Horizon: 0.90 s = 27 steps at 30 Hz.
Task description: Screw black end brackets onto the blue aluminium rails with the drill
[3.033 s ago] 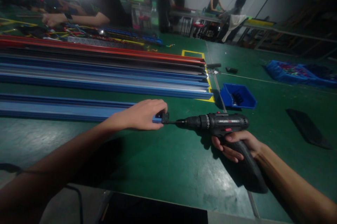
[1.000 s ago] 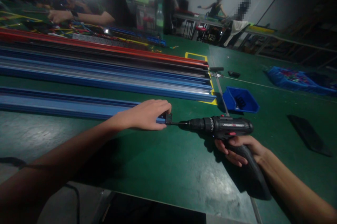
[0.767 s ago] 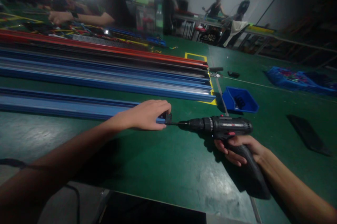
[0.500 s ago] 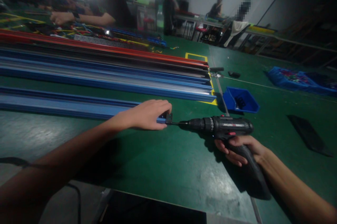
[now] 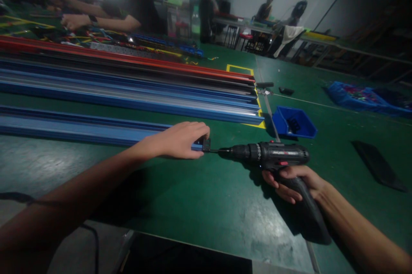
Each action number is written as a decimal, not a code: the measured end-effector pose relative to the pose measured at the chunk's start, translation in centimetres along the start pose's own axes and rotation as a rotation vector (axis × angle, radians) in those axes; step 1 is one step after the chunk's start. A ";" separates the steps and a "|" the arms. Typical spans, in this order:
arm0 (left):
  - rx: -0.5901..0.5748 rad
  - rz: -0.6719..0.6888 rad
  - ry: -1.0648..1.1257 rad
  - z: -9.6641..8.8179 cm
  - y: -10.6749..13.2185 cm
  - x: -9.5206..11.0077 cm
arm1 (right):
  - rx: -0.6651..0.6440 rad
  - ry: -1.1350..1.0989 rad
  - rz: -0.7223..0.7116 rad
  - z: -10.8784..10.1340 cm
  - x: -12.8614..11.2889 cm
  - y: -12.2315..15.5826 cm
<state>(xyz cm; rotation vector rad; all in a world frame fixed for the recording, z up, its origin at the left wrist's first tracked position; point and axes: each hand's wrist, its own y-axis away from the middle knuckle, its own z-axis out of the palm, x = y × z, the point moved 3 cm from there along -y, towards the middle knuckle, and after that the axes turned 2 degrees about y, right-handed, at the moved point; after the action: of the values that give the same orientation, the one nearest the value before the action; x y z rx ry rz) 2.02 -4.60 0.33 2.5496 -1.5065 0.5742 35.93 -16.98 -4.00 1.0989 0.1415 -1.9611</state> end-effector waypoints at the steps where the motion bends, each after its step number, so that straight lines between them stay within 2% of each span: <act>1: -0.001 0.000 -0.005 0.0 0.0 0.0 | 0.002 0.003 -0.001 0.0 0.0 0.0; 27: 0.003 -0.006 -0.011 0.0 0.0 0.0 | -0.017 -0.003 -0.018 0.1 0.0 0.0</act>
<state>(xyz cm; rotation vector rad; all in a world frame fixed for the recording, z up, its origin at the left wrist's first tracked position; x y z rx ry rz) 2.03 -4.63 0.30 2.5632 -1.5025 0.5628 35.87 -17.01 -3.89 1.0873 0.1672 -1.9741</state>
